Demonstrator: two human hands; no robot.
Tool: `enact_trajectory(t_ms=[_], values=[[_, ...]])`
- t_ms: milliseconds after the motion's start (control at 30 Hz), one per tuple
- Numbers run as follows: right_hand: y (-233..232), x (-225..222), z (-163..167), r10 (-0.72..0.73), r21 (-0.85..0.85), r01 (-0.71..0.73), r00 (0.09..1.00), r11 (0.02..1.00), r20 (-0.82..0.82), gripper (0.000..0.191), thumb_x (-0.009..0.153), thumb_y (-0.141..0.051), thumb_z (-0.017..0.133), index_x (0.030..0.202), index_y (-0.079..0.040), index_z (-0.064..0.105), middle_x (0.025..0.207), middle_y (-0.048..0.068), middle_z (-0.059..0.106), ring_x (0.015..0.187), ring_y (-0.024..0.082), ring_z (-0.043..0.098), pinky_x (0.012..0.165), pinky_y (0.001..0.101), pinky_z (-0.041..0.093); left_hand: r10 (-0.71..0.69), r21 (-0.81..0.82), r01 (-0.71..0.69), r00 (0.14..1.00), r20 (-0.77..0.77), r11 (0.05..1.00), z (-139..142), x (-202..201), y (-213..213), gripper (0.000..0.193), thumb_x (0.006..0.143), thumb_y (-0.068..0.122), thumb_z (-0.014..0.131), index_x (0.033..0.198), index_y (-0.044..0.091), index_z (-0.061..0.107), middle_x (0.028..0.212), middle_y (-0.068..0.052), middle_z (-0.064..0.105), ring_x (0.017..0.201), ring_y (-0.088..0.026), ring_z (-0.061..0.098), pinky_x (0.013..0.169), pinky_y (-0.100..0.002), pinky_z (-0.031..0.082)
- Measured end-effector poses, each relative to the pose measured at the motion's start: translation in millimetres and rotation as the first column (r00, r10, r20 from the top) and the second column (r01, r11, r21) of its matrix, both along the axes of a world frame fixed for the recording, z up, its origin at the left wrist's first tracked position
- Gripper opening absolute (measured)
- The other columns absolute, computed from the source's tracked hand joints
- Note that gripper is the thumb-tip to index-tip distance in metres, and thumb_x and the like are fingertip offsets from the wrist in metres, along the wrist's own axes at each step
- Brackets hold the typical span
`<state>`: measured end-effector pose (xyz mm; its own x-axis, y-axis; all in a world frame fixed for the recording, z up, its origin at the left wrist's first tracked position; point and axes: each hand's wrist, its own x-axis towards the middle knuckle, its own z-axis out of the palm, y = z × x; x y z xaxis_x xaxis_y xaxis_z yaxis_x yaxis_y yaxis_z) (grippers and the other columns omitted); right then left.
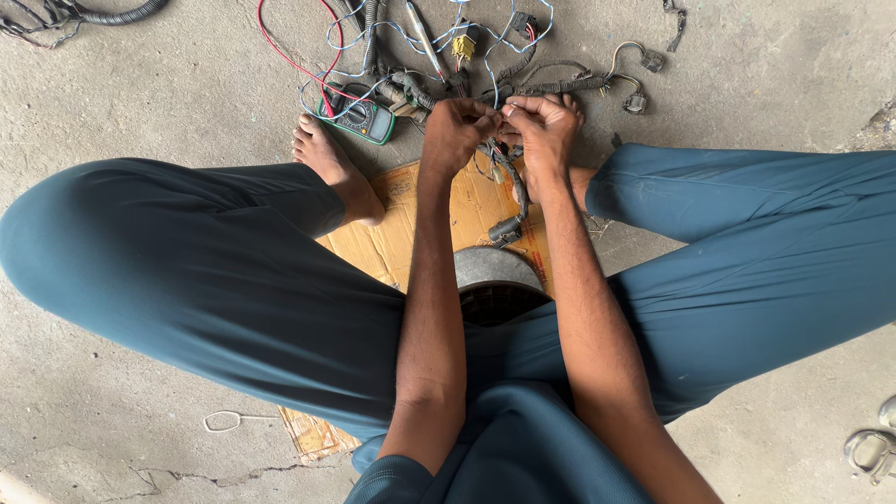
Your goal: The person sits on the floor and works on an automotive wiring harness, holding a connector block and inserting or adjusting wires and pins into it. They use a multimeter with probes attached to the harness and manipulate connectors and wires spread across the floor.
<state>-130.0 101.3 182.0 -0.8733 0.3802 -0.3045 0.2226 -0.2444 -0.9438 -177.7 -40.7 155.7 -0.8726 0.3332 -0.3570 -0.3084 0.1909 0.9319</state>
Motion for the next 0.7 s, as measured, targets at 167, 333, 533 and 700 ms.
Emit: enact_trajectory(t_ms=[167, 333, 533, 700], values=[[4, 0, 3, -0.041, -0.075, 0.044, 0.998, 0.996, 0.046, 0.015, 0.092, -0.004, 0.075, 0.106, 0.001, 0.074, 0.093, 0.011, 0.077, 0.077, 0.017, 0.077, 0.066, 0.0292, 0.064, 0.037, -0.046, -0.040, 0.998, -0.050, 0.998, 4, 4, 5, 0.024, 0.083, 0.021, 0.072, 0.090, -0.001, 0.079, 0.073, -0.007, 0.078, 0.065, -0.011, 0.071, 0.065, -0.028, 0.056], [8, 2, 5, -0.030, -0.135, 0.048, 0.991, 0.990, 0.131, 0.014, 0.092, -0.012, 0.074, 0.106, -0.007, 0.074, 0.097, 0.004, 0.077, 0.087, 0.015, 0.075, 0.070, 0.0285, 0.059, 0.027, 0.000, -0.027, 0.999, 0.037, 1.000, -3, 7, 9, 0.033, 0.090, 0.031, 0.073, 0.095, -0.001, 0.082, 0.069, -0.004, 0.071, 0.063, -0.011, 0.060, 0.062, -0.029, 0.050], [14, 1, -2, -0.002, -0.233, 0.060, 0.971, 0.971, 0.239, 0.015, 0.091, -0.018, 0.070, 0.107, -0.019, 0.072, 0.107, -0.010, 0.076, 0.094, 0.007, 0.068, 0.073, 0.0248, 0.051, 0.019, 0.288, -0.070, 0.984, 0.176, 0.955, -18, 9, 17, 0.034, 0.091, 0.033, 0.077, 0.101, 0.002, 0.082, 0.072, 0.000, 0.070, 0.064, -0.010, 0.052, 0.061, -0.028, 0.044], [26, 1, 4, 0.090, -0.205, -0.041, 0.968, 0.978, 0.234, 0.016, 0.093, -0.019, 0.075, 0.108, -0.016, 0.076, 0.096, -0.004, 0.075, 0.085, 0.010, 0.066, 0.073, 0.0294, 0.053, 0.010, 0.389, -0.045, 0.996, 0.093, 0.920, -13, 10, 21, 0.027, 0.093, 0.025, 0.078, 0.096, -0.003, 0.079, 0.076, 0.001, 0.068, 0.068, -0.008, 0.053, 0.063, -0.027, 0.044]])
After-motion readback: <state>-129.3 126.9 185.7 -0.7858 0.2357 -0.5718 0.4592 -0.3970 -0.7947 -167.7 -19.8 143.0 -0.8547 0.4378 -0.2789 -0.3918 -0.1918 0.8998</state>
